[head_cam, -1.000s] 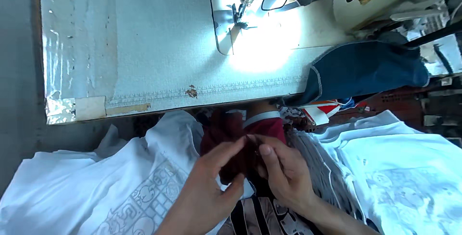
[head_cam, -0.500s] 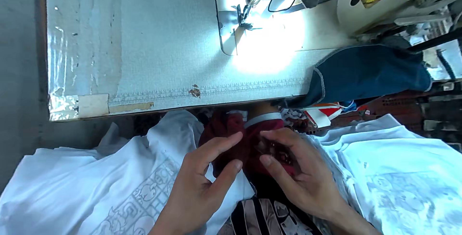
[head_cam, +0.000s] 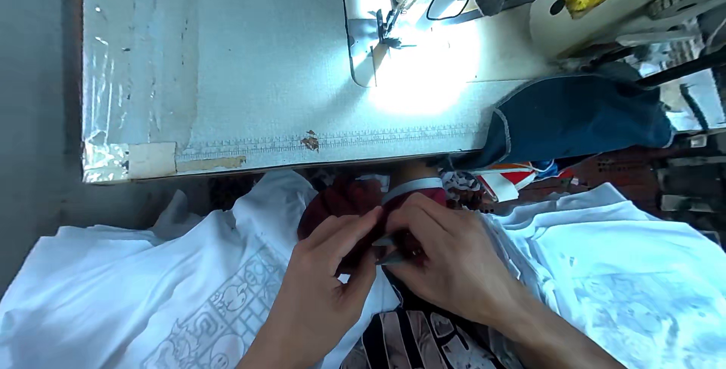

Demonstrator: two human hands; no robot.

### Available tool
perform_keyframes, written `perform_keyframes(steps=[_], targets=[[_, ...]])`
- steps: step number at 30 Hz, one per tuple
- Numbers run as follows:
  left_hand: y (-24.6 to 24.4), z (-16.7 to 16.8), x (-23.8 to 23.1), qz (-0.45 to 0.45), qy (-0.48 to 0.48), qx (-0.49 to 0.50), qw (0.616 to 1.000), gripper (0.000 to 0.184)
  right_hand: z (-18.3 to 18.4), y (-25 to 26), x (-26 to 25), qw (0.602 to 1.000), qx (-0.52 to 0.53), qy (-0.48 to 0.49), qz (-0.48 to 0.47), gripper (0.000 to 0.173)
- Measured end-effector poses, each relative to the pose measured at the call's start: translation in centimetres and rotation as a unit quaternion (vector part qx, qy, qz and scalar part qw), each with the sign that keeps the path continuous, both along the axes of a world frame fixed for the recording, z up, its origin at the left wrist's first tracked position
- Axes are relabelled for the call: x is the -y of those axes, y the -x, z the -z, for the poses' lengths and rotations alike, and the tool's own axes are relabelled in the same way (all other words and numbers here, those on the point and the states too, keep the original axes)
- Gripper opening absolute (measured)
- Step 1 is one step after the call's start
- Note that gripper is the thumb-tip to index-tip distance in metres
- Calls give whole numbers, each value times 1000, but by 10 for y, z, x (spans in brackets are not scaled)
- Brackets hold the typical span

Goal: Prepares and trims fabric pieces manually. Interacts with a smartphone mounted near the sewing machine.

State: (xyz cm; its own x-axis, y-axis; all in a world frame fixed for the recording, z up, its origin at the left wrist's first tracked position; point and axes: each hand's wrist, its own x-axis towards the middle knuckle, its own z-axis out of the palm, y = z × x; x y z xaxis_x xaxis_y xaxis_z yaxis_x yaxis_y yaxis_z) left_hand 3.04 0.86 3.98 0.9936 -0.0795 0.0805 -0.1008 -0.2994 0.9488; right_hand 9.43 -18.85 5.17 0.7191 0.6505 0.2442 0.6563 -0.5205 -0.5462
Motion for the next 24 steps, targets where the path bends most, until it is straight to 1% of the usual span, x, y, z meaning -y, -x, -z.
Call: perform_keyframes(steps=[3,4,7,9,11,13,17,19,21,23,24], targets=[[1,-2,1,12,0,-3,1000,35,5,2,-3,1000,-6,0,-19,17],[2,-2,1,15,5,-9,1000,36,10,-2,-1,1000,-7,-13,2,15],[1,1,-1,21,39,-34,998,37,23,-30,20,990,20,-55,128,14],[0,2,-4,17,67,-44,997,38,15,-39,34,987,-12,-78,142,16],[-1,1,-5,15,85,-52,995,39,4,-33,40,988,-70,-87,107,18],[-3,1,-6,8,95,-49,994,40,-3,-26,37,988,-113,-89,52,20],[-4,0,-7,5,98,-54,994,41,-1,-19,17,983,-145,-114,-14,26],[-4,1,-8,6,94,-55,994,43,0,-20,10,987,-130,-91,-28,26],[-5,1,-9,7,81,-60,995,44,0,-25,5,993,-89,-67,-42,18],[-6,0,-11,12,65,-68,995,45,-2,-27,1,997,-39,-22,-59,14],[-5,-1,-12,15,58,-69,996,45,-3,-26,-1,998,-20,8,-67,15]])
